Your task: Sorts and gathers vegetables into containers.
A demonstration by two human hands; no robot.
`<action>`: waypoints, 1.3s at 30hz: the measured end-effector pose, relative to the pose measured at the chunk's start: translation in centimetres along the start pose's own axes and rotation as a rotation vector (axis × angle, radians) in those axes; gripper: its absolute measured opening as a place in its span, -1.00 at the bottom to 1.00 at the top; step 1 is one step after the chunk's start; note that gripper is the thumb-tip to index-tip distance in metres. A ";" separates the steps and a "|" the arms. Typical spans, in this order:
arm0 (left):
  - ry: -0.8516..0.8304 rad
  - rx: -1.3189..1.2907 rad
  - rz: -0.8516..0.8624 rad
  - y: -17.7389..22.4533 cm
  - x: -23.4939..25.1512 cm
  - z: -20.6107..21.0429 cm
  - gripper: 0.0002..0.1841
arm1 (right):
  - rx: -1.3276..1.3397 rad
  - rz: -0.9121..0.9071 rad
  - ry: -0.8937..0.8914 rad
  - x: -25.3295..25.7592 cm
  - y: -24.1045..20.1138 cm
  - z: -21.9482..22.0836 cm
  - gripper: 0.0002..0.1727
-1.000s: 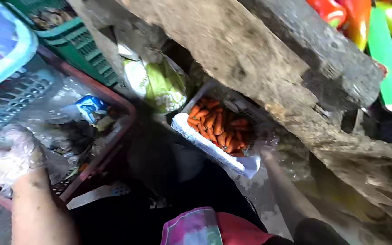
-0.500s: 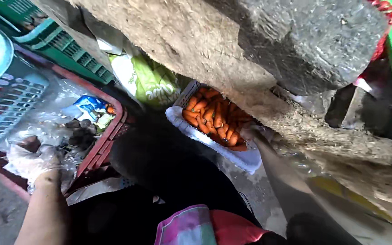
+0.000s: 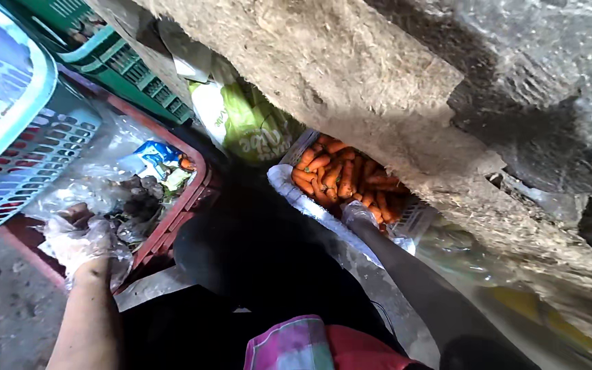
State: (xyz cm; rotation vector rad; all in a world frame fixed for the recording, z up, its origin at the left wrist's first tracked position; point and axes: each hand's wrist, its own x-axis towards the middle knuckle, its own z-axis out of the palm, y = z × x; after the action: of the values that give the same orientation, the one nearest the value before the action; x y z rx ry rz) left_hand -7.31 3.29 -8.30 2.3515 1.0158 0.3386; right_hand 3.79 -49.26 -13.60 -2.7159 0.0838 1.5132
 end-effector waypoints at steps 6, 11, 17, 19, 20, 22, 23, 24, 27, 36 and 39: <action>0.020 -0.097 0.020 0.3 0.1 -0.8 -0.46 | 0.606 -0.092 0.264 -0.2 4.3 1.3 -0.46; 0.143 -0.181 -0.053 5.1 -1.1 -2.1 -0.55 | 1.128 -0.194 0.313 -2.7 0.8 -2.9 -0.45; 0.292 -0.432 -0.243 5.9 2.0 -3.4 -0.58 | 1.083 -0.929 0.314 -10.3 -21.7 -11.3 -0.68; 0.339 -0.563 -0.348 5.7 2.7 -4.2 -0.55 | 0.948 -1.108 0.148 -14.7 -30.8 -13.1 -0.75; 0.390 -0.653 -0.393 5.3 3.1 -4.6 -0.52 | 0.885 -1.177 0.066 -16.3 -35.4 -13.6 -0.76; 0.530 -0.816 -0.466 4.6 3.9 -5.9 -0.48 | 0.752 -1.308 -0.026 -18.2 -44.0 -14.3 -0.72; 0.610 -0.877 -0.497 4.2 4.2 -6.6 -0.46 | 0.695 -1.365 -0.058 -18.9 -48.1 -14.4 -0.67; 0.686 -0.916 -0.526 3.8 4.5 -7.4 -0.46 | 0.673 -1.382 -0.103 -19.7 -52.3 -14.3 -0.62; 0.869 -1.016 -0.520 1.4 5.4 -9.0 -0.38 | 0.841 -1.292 -0.397 -22.2 -63.3 -12.8 -0.65; 0.765 -1.191 -0.480 -0.2 6.3 -12.0 -0.44 | 0.859 -0.957 -0.614 -24.0 -77.5 -4.5 -0.57; 0.719 -1.218 -0.506 -0.6 6.8 -11.4 -0.45 | 0.700 -1.026 -0.361 -21.0 -79.1 -3.2 -0.47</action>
State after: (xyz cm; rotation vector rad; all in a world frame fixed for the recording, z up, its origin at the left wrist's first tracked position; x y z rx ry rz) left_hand -7.92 13.02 0.71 0.8363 1.1579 1.2184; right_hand 0.39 30.19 6.00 -1.4836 -0.5713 1.2364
